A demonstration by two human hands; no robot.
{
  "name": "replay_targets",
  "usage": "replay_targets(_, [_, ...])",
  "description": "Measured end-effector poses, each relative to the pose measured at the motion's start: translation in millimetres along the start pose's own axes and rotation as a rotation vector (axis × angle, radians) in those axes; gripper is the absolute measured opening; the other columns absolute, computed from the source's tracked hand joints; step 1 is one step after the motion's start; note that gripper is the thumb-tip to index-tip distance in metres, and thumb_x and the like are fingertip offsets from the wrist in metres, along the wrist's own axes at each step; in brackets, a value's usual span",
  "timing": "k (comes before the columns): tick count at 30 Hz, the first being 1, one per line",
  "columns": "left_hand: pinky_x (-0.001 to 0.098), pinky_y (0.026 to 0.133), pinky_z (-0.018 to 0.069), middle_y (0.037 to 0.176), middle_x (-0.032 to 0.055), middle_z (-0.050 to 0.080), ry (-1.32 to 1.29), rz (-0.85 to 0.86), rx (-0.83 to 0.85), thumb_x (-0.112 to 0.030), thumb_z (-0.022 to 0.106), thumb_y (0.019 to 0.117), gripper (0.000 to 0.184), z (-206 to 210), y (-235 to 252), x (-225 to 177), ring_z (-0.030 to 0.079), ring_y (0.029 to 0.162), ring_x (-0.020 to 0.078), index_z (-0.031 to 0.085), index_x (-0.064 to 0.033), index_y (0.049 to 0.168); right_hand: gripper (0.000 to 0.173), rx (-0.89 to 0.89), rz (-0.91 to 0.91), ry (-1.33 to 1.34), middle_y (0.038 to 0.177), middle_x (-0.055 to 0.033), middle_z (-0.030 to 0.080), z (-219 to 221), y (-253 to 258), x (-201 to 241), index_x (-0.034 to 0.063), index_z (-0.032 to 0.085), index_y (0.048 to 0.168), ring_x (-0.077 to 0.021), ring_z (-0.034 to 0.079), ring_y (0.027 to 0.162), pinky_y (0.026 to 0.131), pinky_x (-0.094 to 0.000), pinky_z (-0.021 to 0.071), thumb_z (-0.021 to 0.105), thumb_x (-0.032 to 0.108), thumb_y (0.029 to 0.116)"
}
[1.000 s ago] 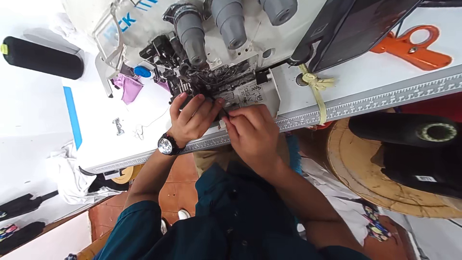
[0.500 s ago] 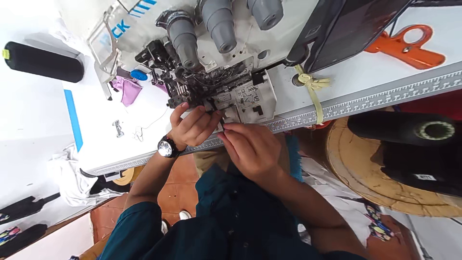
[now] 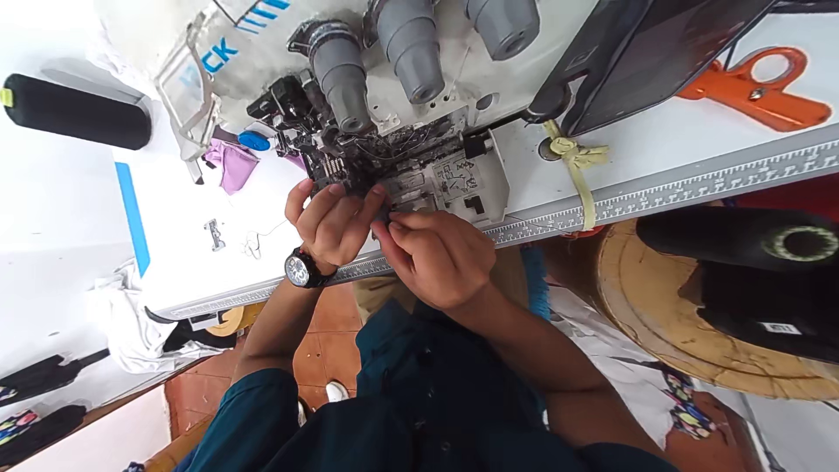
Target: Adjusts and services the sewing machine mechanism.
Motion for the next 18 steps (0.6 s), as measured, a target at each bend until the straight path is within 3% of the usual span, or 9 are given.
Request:
replay_targets(3, [0.0476, 0.115, 0.0302, 0.109, 0.0083, 0.053, 0.007, -0.027, -0.027, -0.017, 0.071, 0.0969, 0.01, 0, -1, 3, 0.052, 0.112, 0.0245, 0.067, -0.0123, 0.105, 0.019, -0.005, 0.006, 0.001, 0.075, -0.0132, 0.073, 3, 3, -2, 0.0019, 0.067, 0.077, -0.0188, 0.073, 0.068, 0.059, -0.0267, 0.0578, 0.078, 0.011, 0.0897])
replay_targets(6, [0.0478, 0.113, 0.0318, 0.111, 0.0089, 0.053, 0.009, -0.052, -0.041, -0.016, 0.072, 0.0964, 0.008, 2, 1, 5, 0.052, 0.112, 0.0251, 0.067, -0.012, 0.101, 0.019, 0.007, 0.019, -0.004, 0.075, -0.0128, 0.073, 6, 7, -3, 0.0023, 0.068, 0.076, -0.0183, 0.073, 0.069, 0.058, -0.0264, 0.0575, 0.079, 0.011, 0.0886])
replay_targets(9, [0.0474, 0.114, 0.0314, 0.116, 0.0094, 0.051, 0.005, -0.109, -0.04, -0.018, 0.07, 0.0975, 0.012, 5, 0, 10, 0.05, 0.117, 0.0252, 0.067, -0.012, 0.108, 0.02, 0.016, 0.051, -0.012, 0.075, -0.0125, 0.073, 8, 13, -5, 0.0022, 0.068, 0.074, -0.0171, 0.072, 0.067, 0.055, -0.0253, 0.0555, 0.079, 0.01, 0.0881])
replay_targets(14, [0.046, 0.118, 0.034, 0.125, 0.0042, 0.052, -0.093, -0.224, -0.132, -0.027, 0.071, 0.0961, 0.025, 3, -7, 26, 0.049, 0.13, 0.0202, 0.053, -0.0168, 0.109, 0.02, 0.023, 0.075, -0.011, 0.073, -0.0113, 0.07, 12, 22, -3, 0.0025, 0.067, 0.073, -0.0162, 0.069, 0.064, 0.052, -0.0248, 0.0522, 0.079, 0.009, 0.0874])
replay_targets(18, [0.0456, 0.118, 0.0353, 0.126, 0.0039, 0.052, -0.155, -0.267, -0.132, -0.026, 0.07, 0.0965, 0.024, 5, -6, 30, 0.048, 0.132, 0.0197, 0.051, -0.0167, 0.108, 0.019, 0.034, 0.053, 0.002, 0.073, -0.0112, 0.069, 17, 28, 0, 0.0024, 0.067, 0.074, -0.0165, 0.067, 0.064, 0.053, -0.0254, 0.0516, 0.078, 0.01, 0.0879])
Point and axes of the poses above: each hand's wrist, its own y-axis towards the middle knuckle, its own z-axis out of the palm, x = y × z, the point moved 8 cm from there along y, towards the middle knuckle
